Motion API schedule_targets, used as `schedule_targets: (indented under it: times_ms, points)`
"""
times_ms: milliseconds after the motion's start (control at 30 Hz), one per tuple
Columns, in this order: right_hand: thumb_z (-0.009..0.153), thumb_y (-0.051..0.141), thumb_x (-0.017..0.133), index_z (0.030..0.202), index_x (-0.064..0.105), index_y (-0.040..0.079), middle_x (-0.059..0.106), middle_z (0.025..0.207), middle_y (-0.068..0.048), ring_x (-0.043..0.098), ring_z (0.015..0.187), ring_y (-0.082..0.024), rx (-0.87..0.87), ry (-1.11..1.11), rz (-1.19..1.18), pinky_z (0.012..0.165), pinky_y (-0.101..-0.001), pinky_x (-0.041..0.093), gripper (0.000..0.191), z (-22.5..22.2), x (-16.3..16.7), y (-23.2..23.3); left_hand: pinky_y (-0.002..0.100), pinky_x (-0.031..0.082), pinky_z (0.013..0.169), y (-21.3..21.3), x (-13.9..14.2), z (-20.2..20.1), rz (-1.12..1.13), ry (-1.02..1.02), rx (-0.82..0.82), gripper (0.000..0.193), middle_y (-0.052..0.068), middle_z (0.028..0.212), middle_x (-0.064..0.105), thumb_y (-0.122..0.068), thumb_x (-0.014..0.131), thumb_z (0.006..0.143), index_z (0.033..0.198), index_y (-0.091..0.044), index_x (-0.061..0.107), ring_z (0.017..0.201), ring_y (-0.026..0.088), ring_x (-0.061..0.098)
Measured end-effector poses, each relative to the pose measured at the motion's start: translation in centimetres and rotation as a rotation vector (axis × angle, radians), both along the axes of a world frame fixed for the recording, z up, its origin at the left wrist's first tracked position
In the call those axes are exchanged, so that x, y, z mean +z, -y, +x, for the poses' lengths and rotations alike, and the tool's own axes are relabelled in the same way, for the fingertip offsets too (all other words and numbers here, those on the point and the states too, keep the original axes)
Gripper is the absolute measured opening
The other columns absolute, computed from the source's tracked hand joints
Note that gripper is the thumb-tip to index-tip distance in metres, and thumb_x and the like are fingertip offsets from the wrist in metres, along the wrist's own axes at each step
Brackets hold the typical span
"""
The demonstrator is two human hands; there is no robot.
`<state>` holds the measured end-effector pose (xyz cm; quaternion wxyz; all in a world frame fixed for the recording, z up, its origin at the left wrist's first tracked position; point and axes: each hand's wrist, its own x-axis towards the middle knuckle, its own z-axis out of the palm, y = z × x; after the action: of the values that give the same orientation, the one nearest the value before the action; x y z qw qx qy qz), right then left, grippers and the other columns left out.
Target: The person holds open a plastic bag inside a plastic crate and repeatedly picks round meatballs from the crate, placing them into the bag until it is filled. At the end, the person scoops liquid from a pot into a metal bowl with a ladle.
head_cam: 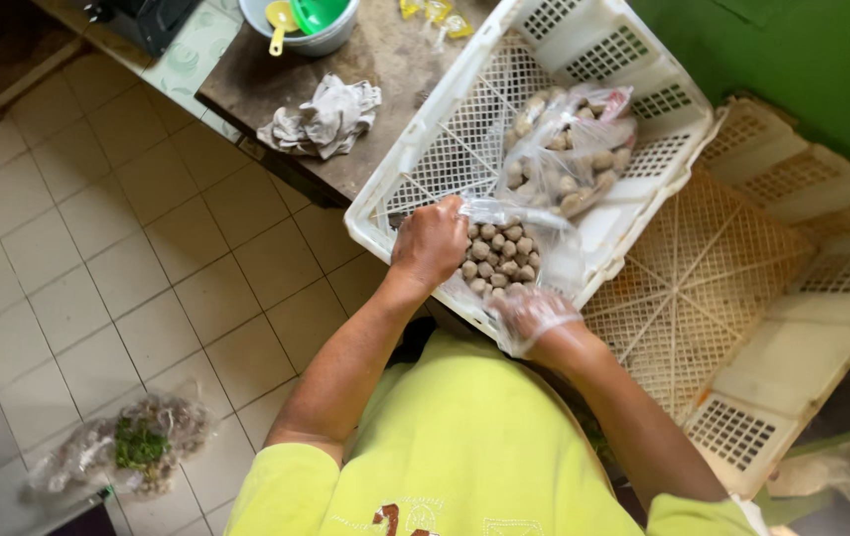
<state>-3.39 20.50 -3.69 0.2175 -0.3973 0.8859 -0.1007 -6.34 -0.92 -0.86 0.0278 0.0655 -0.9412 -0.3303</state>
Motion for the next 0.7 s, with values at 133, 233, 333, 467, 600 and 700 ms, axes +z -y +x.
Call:
schedule_targets:
  times_ms: [133, 233, 333, 467, 600, 700]
  points:
    - [0.085, 0.011, 0.063, 0.137, 0.060, 0.013, 0.070, 0.104, -0.017, 0.066, 0.100, -0.038, 0.075, 0.072, -0.061, 0.089, -0.0488, 0.053, 0.052, 1.9, 2.0, -2.5, 0.053, 0.057, 0.076, 0.4, -0.5, -0.1, 0.052, 0.062, 0.024, 0.023, 0.024, 0.089, 0.073, -0.026, 0.058, 0.097, 0.106, -0.007, 0.068, 0.083, 0.043, 0.072]
    - [0.069, 0.010, 0.074, 0.130, 0.062, 0.003, 0.070, 0.107, -0.021, 0.065, 0.100, -0.042, 0.149, 0.138, -0.375, 0.085, -0.0498, 0.053, 0.063, 1.3, 2.9, -2.8, 0.053, 0.057, 0.076, 0.8, -0.9, 0.1, 0.042, 0.040, 0.050, 0.026, 0.024, 0.090, 0.073, -0.027, 0.059, 0.094, 0.107, -0.006, 0.068, 0.083, 0.044, 0.071]
    - [0.069, 0.008, 0.077, 0.122, 0.064, 0.003, 0.070, 0.108, -0.021, 0.065, 0.100, -0.041, 0.119, 0.088, -0.547, 0.085, -0.0482, 0.054, 0.055, 0.1, 2.2, -2.3, 0.053, 0.057, 0.077, 0.9, -1.0, 0.1, 0.037, 0.101, 0.061, 0.027, 0.024, 0.089, 0.073, -0.028, 0.058, 0.096, 0.108, -0.006, 0.067, 0.085, 0.044, 0.071]
    - [0.073, 0.001, 0.074, 0.122, 0.065, 0.004, 0.071, 0.104, -0.020, 0.067, 0.100, -0.040, 0.115, 0.086, -0.274, 0.088, -0.0463, 0.056, 0.050, 0.0, -0.8, -1.6, 0.052, 0.057, 0.083, 0.9, -0.2, 0.2, 0.041, 0.090, 0.049, 0.034, 0.023, 0.099, 0.074, -0.030, 0.058, 0.096, 0.121, -0.009, 0.064, 0.092, 0.042, 0.072]
    - [0.076, 0.003, 0.075, 0.118, 0.068, 0.007, 0.073, 0.106, -0.016, 0.070, 0.098, -0.035, -0.025, 0.141, -0.488, 0.084, -0.0430, 0.058, 0.043, 0.7, -3.6, -2.5, 0.051, 0.050, 0.092, 1.3, 1.6, 0.3, 0.070, 0.081, -0.009, 0.066, 0.022, 0.124, 0.062, -0.036, 0.065, 0.087, 0.146, -0.012, 0.046, 0.109, 0.040, 0.063]
    - [0.077, 0.004, 0.076, 0.116, 0.069, 0.005, 0.075, 0.108, -0.015, 0.073, 0.098, -0.028, -0.164, 0.123, -0.693, 0.084, -0.0380, 0.059, 0.039, 0.7, -4.6, -4.1, 0.049, 0.046, 0.099, 2.0, 2.9, -0.8, 0.102, 0.075, -0.189, 0.085, 0.022, 0.139, 0.048, -0.040, 0.070, 0.082, 0.154, -0.014, 0.035, 0.116, 0.041, 0.056]
